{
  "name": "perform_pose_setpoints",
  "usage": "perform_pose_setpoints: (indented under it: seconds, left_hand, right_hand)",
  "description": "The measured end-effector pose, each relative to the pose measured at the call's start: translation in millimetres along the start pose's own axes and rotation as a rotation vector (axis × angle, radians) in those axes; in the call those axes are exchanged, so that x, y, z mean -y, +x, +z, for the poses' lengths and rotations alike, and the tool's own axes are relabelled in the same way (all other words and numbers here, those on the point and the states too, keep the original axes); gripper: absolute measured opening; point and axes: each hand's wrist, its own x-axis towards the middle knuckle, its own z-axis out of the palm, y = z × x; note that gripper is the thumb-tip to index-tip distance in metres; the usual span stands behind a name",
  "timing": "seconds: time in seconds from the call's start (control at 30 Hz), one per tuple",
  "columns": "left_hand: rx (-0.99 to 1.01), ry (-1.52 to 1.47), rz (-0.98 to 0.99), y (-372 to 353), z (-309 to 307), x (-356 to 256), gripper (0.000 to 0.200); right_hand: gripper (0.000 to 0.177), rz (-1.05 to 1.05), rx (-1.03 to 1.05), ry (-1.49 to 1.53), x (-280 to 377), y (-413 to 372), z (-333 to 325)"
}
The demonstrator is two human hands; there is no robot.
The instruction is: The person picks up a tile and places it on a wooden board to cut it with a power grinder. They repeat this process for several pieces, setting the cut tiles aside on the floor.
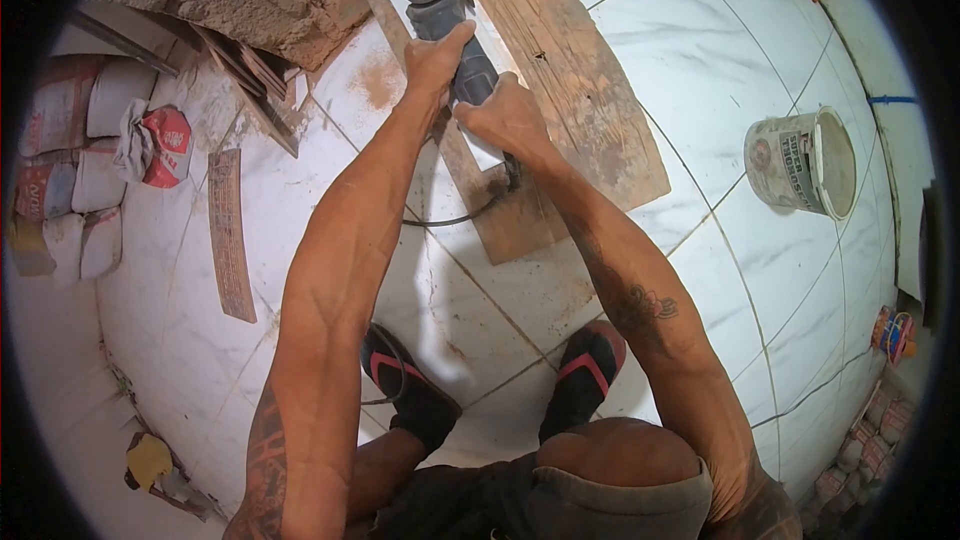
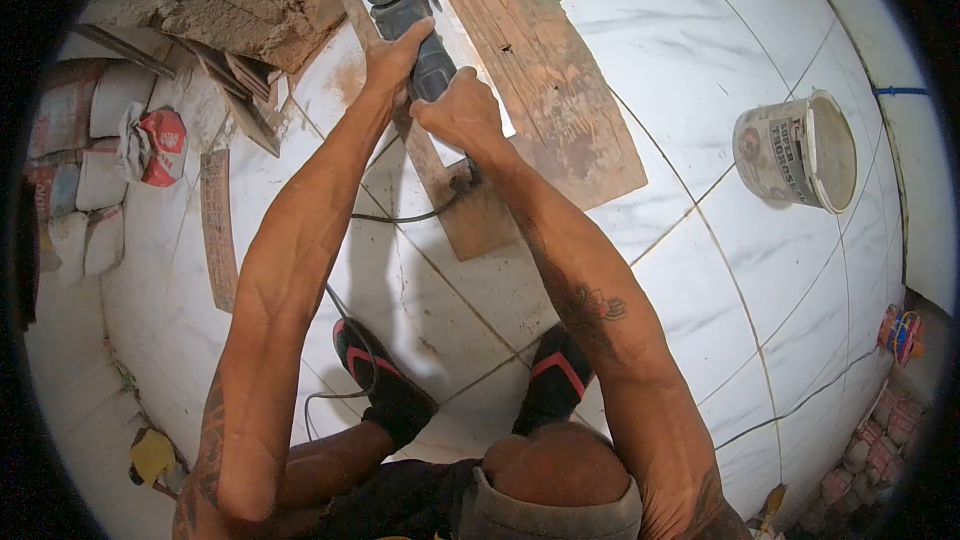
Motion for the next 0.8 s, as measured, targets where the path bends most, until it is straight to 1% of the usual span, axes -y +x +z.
perform_pose_setpoints:
  seconds: [0.1, 0.2, 0.4, 0.6, 0.8]
  left_hand:
    - [0.025, 0.04, -0.022, -2, -2, 0, 0.033]
    - [0.007, 0.009, 0.002, -3, -1, 6, 0.029]
    - [0.02, -0.008, -0.025, -11, 0, 6, 0.032]
    - [0.034, -0.067, -0.044, -18, 0, 11, 0.028]
    - [0.015, -0.02, -0.026, -27, 2, 10, 0.027]
  right_hand:
    - [0.077, 0.001, -0.003, 0.009, -1, -4, -1]
    - [0.077, 0.011, -0.009, 0.005, -3, -5, 0]
    - [0.077, 0.006, 0.005, 0.01, -9, -11, 0]
    - [0.075, 0.014, -0.003, 0.015, -12, -19, 0]
    - [0.077, 0.024, -0.001, 0.009, -15, -26, -1]
